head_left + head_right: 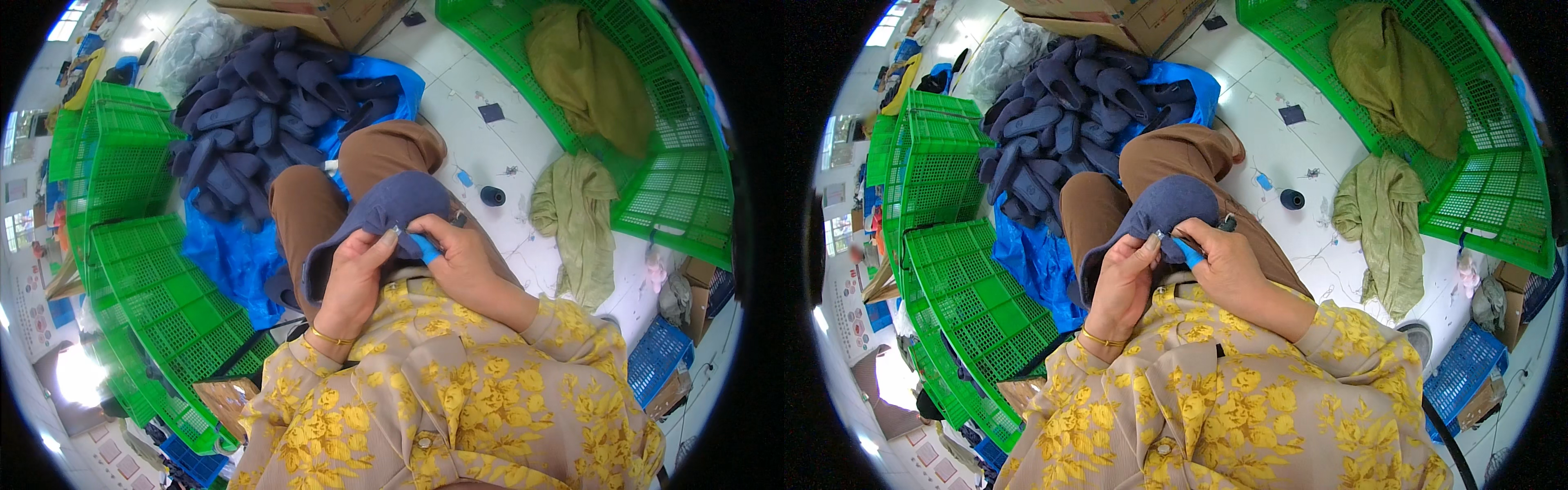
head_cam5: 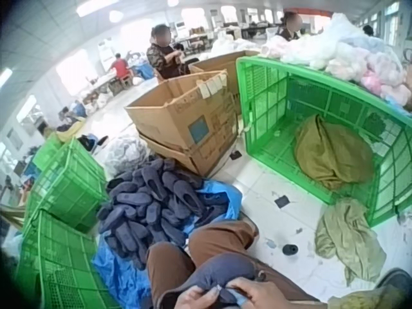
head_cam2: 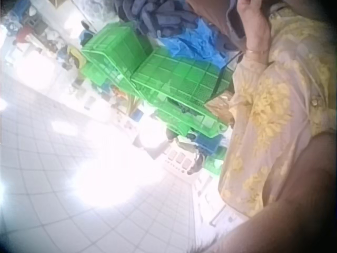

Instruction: The person sits on the floor and sews a decorative bow onto the vamp of a dark blue slipper using a needle and thread. They repeatedly pull the thread through the fabric and tie off the bow, then place the finished slipper aside and pick up another to repeat the process.

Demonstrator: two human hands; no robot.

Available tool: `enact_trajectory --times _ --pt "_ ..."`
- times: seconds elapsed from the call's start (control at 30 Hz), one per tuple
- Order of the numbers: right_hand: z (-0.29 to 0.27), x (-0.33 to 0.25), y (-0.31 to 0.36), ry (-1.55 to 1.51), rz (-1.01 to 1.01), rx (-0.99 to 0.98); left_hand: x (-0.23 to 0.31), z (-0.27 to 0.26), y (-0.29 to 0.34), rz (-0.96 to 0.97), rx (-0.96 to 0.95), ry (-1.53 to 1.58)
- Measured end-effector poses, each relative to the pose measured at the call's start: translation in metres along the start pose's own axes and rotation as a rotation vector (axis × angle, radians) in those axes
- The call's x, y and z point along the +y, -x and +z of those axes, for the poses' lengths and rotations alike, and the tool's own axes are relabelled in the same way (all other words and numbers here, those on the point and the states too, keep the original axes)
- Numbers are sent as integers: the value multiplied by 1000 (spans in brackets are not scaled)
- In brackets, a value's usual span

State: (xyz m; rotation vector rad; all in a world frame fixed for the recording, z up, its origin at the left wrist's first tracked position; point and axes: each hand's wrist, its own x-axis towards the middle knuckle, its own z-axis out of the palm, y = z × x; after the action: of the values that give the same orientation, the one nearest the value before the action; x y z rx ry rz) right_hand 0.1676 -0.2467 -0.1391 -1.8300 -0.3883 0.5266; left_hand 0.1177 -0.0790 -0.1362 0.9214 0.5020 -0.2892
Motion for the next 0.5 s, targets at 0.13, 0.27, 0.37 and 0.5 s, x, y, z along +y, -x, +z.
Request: enact_trajectory --times 0.13,0.27,0.37,0.5 --pt "8 5 4 -67 75 42 0 4 0 9 5 -11" --pt "12 -2 3 -220 148 55 4 7 3 -10 -61 -1" --pt "3 -19 0 -266 207 33 5 16 6 -23 -8 29" --pt "-11 -43 -12 -225 231 -60 -2 12 5 8 26 -54"
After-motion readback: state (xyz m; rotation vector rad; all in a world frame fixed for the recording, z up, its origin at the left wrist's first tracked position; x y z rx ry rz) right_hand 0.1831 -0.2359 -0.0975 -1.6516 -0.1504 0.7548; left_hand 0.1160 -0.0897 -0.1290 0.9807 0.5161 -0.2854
